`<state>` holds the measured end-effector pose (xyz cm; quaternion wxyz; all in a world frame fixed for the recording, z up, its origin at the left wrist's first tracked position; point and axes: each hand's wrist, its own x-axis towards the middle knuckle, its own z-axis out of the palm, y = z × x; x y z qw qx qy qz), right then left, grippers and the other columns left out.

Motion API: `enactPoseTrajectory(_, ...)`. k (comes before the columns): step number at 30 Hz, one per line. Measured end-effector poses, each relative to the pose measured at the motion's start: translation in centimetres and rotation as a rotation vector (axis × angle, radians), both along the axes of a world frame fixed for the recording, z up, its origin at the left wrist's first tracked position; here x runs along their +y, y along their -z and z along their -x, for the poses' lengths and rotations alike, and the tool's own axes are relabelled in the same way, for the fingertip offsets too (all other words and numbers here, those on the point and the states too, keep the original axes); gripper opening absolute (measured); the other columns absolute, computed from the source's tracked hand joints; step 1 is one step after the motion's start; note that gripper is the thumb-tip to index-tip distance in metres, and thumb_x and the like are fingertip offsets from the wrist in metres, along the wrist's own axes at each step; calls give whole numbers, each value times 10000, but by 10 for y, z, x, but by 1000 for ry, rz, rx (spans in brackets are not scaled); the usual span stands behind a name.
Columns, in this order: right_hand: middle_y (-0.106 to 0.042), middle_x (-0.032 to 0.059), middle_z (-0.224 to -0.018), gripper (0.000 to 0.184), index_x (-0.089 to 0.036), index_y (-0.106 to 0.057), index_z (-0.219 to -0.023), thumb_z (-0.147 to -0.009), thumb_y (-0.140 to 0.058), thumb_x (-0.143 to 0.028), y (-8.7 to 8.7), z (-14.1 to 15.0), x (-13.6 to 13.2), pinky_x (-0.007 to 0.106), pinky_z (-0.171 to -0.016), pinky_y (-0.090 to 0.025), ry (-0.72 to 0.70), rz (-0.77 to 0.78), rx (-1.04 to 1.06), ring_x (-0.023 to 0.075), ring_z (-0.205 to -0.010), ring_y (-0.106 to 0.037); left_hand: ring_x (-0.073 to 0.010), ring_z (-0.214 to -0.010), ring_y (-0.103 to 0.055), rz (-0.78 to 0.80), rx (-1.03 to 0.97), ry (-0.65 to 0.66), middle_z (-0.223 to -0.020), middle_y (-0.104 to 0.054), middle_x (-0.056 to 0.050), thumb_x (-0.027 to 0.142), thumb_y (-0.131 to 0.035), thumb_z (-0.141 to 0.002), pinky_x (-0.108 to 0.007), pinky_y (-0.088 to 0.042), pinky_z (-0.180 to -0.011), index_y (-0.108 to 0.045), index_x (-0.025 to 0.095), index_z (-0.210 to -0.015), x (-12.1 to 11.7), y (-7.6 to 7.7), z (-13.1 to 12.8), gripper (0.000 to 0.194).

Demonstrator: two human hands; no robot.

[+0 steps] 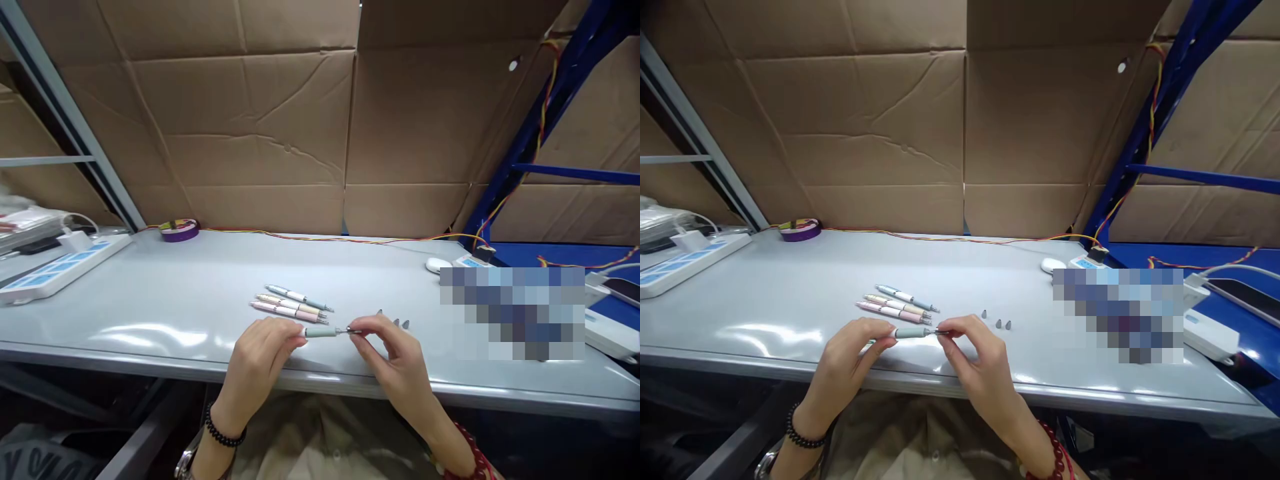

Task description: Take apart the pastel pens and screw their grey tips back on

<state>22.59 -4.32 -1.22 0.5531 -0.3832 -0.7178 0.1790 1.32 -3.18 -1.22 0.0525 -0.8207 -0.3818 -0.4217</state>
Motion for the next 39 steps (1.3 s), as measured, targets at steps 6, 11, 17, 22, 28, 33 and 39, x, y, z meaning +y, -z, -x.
enactPoseTrajectory(6,-655,17,-848,140,-213,-607,-945,-855,-539,-129,-1,0,1,263,-679,-481,-55,-64,-42,139,-762,-595,-148,-732,-604,-6,-19,31,-781,-661,-13,177,-497,-888,-263,-460,-665,-559,189,-887,-1,-1,-6,63)
enactPoseTrajectory(11,-659,5,-818,137,-216,-614,-949,-846,-573,-135,0,-2,2,243,-647,-460,-72,-85,-26,129,-727,-587,-151,-733,-606,-60,-36,56,-771,-655,-14,162,-508,-881,-265,-463,-657,-557,183,-897,-4,-2,-10,56)
enactPoseTrajectory(17,-582,7,-677,148,-190,-591,-801,-896,-510,-269,0,-2,1,245,-563,-409,-10,-92,-163,129,-615,-520,-157,-732,-592,-129,-4,52,-792,-658,-24,127,-543,-861,-273,-442,-640,-554,182,-908,-8,1,-11,73)
enactPoseTrajectory(22,-620,19,-771,164,-194,-595,-925,-901,-492,-318,0,-3,2,263,-640,-450,-53,-21,-227,143,-689,-557,-146,-715,-592,-76,1,37,-775,-659,-19,134,-519,-874,-262,-444,-645,-556,179,-908,-5,4,-6,67)
enactPoseTrajectory(28,-677,-2,-891,110,-226,-610,-923,-861,-552,-156,-1,-5,3,230,-750,-487,-100,-35,-88,132,-840,-625,-152,-694,-592,-78,13,4,-765,-657,-21,158,-515,-880,-267,-437,-628,-557,180,-912,-6,3,-5,57)
enactPoseTrajectory(33,-651,0,-758,60,-205,-598,-856,-869,-543,-184,0,-4,3,226,-595,-471,-28,-24,-98,125,-666,-600,-158,-731,-600,-97,-5,17,-799,-668,-24,138,-542,-862,-273,-442,-644,-563,184,-920,-10,5,-10,77)
enactPoseTrajectory(39,-655,20,-813,58,-210,-583,-916,-866,-555,-219,1,-6,1,237,-635,-506,-106,-55,-81,138,-713,-623,-136,-710,-611,65,-154,75,-799,-665,-17,166,-526,-874,-237,-473,-627,-572,188,-922,-14,8,-11,71)
